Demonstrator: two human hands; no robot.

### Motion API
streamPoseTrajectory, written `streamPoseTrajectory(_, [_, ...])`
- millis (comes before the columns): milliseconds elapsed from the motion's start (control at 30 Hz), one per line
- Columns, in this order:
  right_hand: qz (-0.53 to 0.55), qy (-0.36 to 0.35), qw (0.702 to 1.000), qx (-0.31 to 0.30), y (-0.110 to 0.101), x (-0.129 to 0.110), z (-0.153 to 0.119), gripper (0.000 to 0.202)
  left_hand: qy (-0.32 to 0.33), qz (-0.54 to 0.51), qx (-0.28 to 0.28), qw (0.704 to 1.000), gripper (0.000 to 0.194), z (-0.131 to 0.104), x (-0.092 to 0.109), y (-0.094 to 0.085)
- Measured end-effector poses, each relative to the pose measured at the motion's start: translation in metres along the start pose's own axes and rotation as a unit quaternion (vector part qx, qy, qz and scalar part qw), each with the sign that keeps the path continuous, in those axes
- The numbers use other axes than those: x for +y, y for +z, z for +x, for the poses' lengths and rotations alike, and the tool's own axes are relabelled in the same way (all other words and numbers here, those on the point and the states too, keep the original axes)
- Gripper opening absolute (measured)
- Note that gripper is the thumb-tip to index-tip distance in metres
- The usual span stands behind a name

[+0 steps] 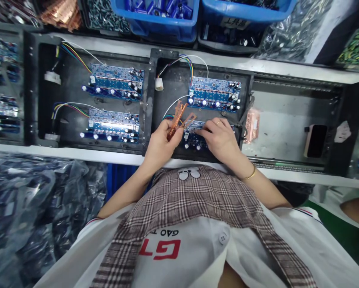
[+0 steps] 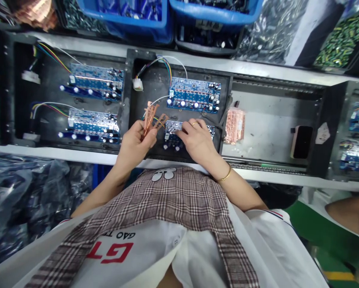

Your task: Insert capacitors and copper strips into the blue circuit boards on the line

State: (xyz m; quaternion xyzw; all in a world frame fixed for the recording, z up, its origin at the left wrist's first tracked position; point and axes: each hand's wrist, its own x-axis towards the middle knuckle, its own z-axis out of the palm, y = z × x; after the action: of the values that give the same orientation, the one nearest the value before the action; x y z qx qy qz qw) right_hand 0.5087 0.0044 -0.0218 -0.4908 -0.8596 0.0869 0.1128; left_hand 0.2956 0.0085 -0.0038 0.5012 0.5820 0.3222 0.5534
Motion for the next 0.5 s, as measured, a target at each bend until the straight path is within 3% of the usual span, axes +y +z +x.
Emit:
streamPoseTrajectory(133, [0.131, 0.056, 0.989, 0.034, -0.010, -0.008, -0.001, 0.022, 0.005, -0.055, -0.014, 0.998, 0.020, -0.005, 0.006, 0.009])
streamPoseTrajectory(233, [0.258, 0.113, 0.953, 0.108, -0.023, -0.020, -0.001, 0.039, -0.030, -0.159, -0.059, 0.985, 0.026, -0.008, 0.017, 0.020])
streamPoseTrajectory(300, [0.248, 0.119, 0.949, 0.158, -0.034, -0.026, -0.002, 0.048, -0.081, -0.237, -0.113, 0.962, 0.027, -0.010, 0.025, 0.024])
streamPoseTrajectory(400, [0.137, 0.007, 0.969, 0.205, -0.048, -0.025, -0.008, 0.044, -0.189, -0.321, -0.226, 0.900, 0.022, -0.009, 0.035, 0.022])
streamPoseTrajectory(500, [0.082, -0.134, 0.968, 0.196, -0.057, -0.018, -0.020, 0.035, -0.273, -0.337, -0.347, 0.832, 0.019, -0.006, 0.038, 0.015])
